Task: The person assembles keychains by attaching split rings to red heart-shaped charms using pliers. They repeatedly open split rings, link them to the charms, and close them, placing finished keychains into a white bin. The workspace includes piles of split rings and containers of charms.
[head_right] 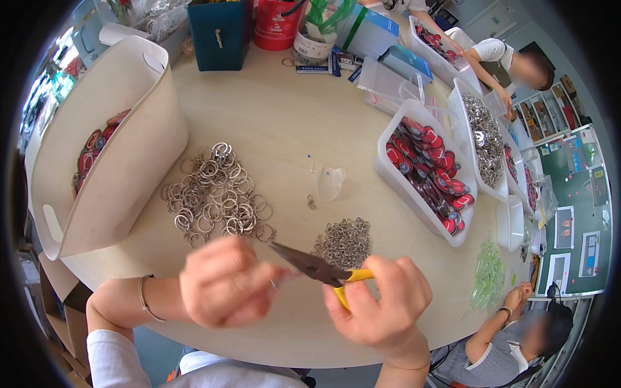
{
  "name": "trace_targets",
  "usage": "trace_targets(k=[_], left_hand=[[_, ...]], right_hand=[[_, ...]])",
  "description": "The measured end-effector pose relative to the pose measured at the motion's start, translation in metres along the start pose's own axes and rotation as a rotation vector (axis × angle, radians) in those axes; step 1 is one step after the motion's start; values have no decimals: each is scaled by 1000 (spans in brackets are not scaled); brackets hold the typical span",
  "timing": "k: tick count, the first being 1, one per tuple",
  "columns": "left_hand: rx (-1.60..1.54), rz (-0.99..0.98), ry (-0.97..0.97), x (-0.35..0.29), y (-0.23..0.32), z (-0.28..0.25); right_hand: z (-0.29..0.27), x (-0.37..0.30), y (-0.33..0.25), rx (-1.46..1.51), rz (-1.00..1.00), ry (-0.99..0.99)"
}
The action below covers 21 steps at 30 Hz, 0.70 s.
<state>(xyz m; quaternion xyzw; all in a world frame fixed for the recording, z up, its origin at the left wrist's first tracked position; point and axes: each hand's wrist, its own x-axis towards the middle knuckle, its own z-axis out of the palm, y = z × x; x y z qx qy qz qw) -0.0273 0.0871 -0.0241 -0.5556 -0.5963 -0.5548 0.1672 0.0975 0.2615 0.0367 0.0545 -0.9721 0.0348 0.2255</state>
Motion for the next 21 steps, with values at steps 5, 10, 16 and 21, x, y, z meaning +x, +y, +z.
trace_targets(k=[5, 10, 16, 21], left_hand=[[10, -74, 66, 10, -7, -8], [12, -41, 56, 10, -5, -8], [4, -45, 78, 8, -4, -4], [-12, -63, 61, 9, -3, -6]], right_hand=[[-10, 0, -5, 150, 27, -10], [0, 3, -4, 98, -31, -5], [5, -2, -1, 112, -66, -22], [3, -2, -3, 63, -110, -18]])
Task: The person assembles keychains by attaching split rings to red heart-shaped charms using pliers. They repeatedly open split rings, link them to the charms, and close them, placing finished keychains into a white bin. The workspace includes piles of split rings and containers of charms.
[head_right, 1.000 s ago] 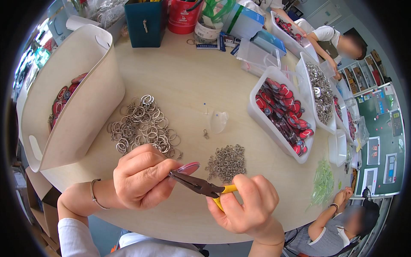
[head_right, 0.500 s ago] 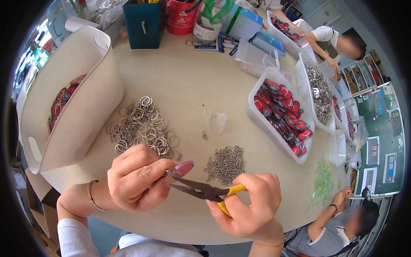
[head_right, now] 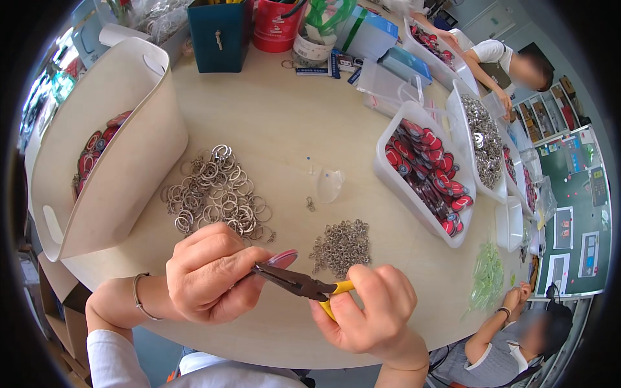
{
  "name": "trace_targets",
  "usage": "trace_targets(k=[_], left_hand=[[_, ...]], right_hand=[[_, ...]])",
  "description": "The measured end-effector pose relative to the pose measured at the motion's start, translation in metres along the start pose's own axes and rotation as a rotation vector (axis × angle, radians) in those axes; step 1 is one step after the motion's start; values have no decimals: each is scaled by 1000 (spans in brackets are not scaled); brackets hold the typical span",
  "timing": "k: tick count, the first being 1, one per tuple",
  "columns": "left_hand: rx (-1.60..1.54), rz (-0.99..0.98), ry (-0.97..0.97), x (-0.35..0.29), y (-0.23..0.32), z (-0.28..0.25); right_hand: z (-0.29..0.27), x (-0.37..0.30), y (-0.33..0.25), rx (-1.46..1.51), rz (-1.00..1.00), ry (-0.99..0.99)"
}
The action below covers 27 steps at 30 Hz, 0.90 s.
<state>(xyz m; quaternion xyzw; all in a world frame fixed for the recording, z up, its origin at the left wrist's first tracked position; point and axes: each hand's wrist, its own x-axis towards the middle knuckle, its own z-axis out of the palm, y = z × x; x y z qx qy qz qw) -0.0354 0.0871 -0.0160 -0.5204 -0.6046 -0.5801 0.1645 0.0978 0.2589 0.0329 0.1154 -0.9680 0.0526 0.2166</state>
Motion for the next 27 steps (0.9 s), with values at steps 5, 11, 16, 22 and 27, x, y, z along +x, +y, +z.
trace_targets(k=[5, 11, 16, 22, 27], left_hand=[[-3, 16, 2, 2, 2, -1], [58, 57, 11, 1, 0, 0], [103, 103, 0, 2, -1, -1], [85, 74, -82, 8, -4, -9], [564, 47, -266, 46, 16, -64]], right_hand=[[-3, -2, -3, 18, -1, -8], [-2, 4, 3, 80, 23, -20], [-3, 3, 3, 62, 22, -13], [9, 4, 3, 136, 10, 19], [25, 12, 0, 403, 207, 9]])
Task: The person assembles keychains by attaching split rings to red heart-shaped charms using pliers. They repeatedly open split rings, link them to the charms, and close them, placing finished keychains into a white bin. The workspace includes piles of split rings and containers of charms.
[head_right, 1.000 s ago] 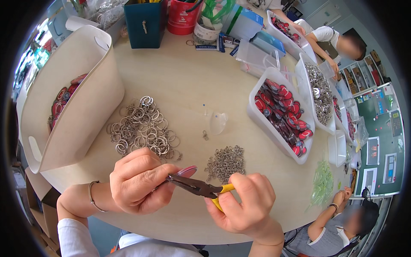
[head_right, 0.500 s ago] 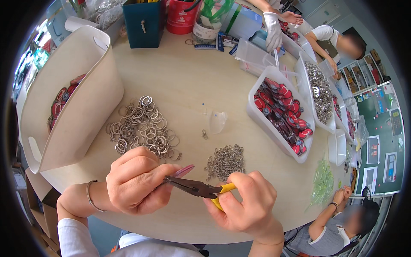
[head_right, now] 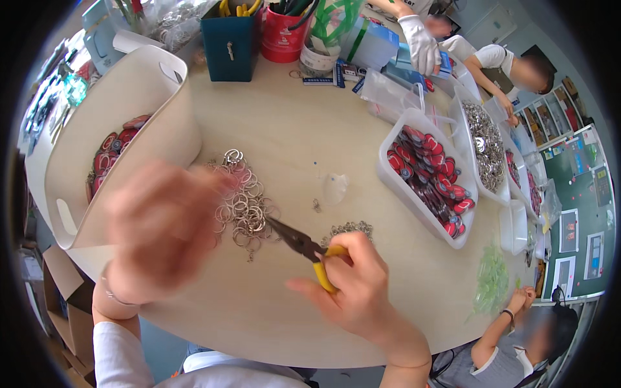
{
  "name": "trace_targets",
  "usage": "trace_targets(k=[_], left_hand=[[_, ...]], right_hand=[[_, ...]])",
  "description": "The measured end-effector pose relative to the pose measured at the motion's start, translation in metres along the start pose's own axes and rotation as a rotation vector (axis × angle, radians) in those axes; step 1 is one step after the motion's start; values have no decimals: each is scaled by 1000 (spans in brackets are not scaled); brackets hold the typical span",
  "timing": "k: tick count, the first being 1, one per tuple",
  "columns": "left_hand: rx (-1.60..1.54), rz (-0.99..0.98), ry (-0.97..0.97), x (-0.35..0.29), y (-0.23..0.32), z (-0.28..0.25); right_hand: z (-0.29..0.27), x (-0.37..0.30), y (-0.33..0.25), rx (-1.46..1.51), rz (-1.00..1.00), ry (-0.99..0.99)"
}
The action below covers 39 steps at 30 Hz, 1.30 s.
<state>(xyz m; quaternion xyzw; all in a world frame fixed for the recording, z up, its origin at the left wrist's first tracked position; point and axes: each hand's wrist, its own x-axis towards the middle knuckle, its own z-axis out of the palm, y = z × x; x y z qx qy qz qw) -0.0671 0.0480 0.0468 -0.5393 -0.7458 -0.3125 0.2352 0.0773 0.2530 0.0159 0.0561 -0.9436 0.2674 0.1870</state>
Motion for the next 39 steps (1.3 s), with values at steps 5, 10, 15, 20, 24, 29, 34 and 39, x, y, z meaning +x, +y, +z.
trace_targets(k=[5, 10, 15, 20, 24, 29, 34, 39], left_hand=[[583, -629, 238, -7, -40, -86], [784, -711, -126, -27, -62, -94], [756, -503, -25, -28, -50, -86], [147, -484, 121, 4, -10, -62], [-486, -352, -223, 9, 8, -18], [-1258, -960, -827, -7, 3, 45], [-1862, -1446, -740, -39, 22, 96], [-1968, -1571, -451, -38, 34, 95]], right_hand=[[51, 3, 19, 4, 64, -51], [71, 21, 23, -84, 85, -94], [65, 19, 24, -2, 242, -51], [63, 19, 23, -64, 203, -169], [65, 15, 26, -53, 233, -166], [43, 20, 29, 389, 535, -75], [31, 6, 37, 686, 544, -31], [26, -4, 31, 668, 482, -61]])
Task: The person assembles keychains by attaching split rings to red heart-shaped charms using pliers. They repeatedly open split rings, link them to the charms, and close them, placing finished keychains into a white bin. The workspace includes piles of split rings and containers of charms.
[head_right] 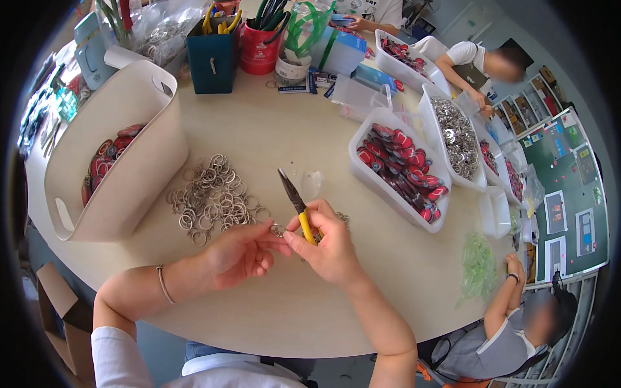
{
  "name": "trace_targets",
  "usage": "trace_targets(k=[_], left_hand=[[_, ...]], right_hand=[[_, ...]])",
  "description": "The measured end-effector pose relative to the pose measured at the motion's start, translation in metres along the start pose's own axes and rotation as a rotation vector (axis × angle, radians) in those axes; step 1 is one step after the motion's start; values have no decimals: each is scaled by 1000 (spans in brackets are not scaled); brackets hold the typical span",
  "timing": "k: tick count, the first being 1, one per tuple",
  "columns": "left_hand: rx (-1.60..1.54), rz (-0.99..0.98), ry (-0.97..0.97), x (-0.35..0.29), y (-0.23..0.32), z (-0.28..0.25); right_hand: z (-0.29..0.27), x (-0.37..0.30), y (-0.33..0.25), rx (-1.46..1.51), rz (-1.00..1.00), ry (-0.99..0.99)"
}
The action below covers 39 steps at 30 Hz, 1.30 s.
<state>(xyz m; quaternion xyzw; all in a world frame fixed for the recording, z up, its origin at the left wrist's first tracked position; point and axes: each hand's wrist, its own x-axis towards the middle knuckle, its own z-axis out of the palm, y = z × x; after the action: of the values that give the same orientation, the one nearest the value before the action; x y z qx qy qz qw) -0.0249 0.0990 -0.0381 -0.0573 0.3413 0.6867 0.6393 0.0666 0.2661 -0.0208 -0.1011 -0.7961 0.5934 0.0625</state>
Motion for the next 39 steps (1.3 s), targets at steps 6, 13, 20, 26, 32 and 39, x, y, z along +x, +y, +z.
trace_targets(k=[6, 13, 20, 26, 32, 39], left_hand=[[111, 128, 92, -6, 2, 0], [339, 285, 91, -3, 8, -1], [375, 249, 77, -1, 3, -5], [449, 242, 60, 3, 1, -7], [538, 307, 61, 1, -2, -5], [560, 315, 56, 0, -7, -6]], right_hand=[[-10, -5, -6, -229, -247, -73], [-24, 5, 3, -531, -79, 133], [-17, 11, 15, -820, -247, -11], [-20, 12, 14, -815, -138, -28], [-22, 11, 5, -482, 42, 34], [-23, 8, 0, -419, 93, 42]])
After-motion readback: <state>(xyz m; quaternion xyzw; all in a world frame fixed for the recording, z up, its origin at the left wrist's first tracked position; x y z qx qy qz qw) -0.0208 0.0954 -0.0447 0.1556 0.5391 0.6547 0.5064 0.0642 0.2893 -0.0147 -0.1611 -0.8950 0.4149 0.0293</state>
